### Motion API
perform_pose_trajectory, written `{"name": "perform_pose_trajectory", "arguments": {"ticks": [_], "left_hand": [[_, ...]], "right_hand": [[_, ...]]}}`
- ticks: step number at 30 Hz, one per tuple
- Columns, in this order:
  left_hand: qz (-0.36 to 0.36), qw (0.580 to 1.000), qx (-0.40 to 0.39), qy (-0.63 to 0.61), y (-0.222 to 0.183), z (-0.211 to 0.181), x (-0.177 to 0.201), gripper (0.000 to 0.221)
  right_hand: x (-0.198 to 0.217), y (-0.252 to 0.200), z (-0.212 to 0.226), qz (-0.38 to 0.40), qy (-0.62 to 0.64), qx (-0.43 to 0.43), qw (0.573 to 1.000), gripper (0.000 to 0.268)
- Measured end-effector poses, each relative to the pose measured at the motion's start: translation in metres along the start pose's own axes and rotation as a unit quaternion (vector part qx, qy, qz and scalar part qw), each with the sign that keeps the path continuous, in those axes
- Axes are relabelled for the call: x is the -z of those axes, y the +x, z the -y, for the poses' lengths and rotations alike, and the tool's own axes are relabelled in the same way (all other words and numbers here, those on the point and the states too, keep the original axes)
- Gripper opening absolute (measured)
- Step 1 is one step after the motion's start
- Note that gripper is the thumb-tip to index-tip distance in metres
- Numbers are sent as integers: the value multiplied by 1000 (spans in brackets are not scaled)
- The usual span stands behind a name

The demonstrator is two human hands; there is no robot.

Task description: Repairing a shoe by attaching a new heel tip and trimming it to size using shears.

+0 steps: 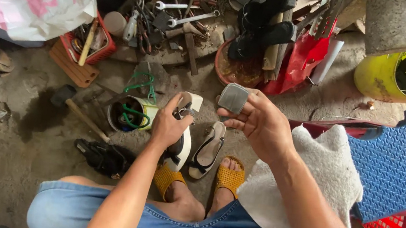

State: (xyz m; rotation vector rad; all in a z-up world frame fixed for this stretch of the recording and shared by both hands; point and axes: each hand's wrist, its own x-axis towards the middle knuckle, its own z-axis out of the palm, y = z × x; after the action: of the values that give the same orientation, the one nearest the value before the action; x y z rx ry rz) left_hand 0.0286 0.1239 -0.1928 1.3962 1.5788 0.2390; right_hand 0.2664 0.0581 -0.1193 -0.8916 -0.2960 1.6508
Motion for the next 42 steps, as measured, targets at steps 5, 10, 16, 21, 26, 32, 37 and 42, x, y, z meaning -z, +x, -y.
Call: {"name": "perform_pose_trajectory", "arguments": {"ticks": [5,10,16,21,26,32,37,42], "left_hand": [[-3,995,43,89,53,33,-50,78],[-12,991,16,131,88,45,-87,75],[-8,967,18,254,122,69,-108,75],[-109,958,-55,258,113,52,-113,67],[-83,948,-286,112,118,94,-188,11],[20,901,-356,247,98,85,-203,23],[-88,914,-342,200,76,100,-160,17],[-233,958,6,165,52,174,-91,8]], "right_hand": [[20,30,-8,-55,-1,0,998,43],[34,43,-9,-81,-13,13,997,50],[40,45,-13,-128,-16,27,991,47],[48,45,-16,-140,-23,41,989,51],[48,47,-19,-149,-14,49,987,47],[39,47,-17,-172,-8,41,984,44],[29,45,-16,-169,-19,56,984,33],[3,44,-22,-132,-7,51,990,32]]}}
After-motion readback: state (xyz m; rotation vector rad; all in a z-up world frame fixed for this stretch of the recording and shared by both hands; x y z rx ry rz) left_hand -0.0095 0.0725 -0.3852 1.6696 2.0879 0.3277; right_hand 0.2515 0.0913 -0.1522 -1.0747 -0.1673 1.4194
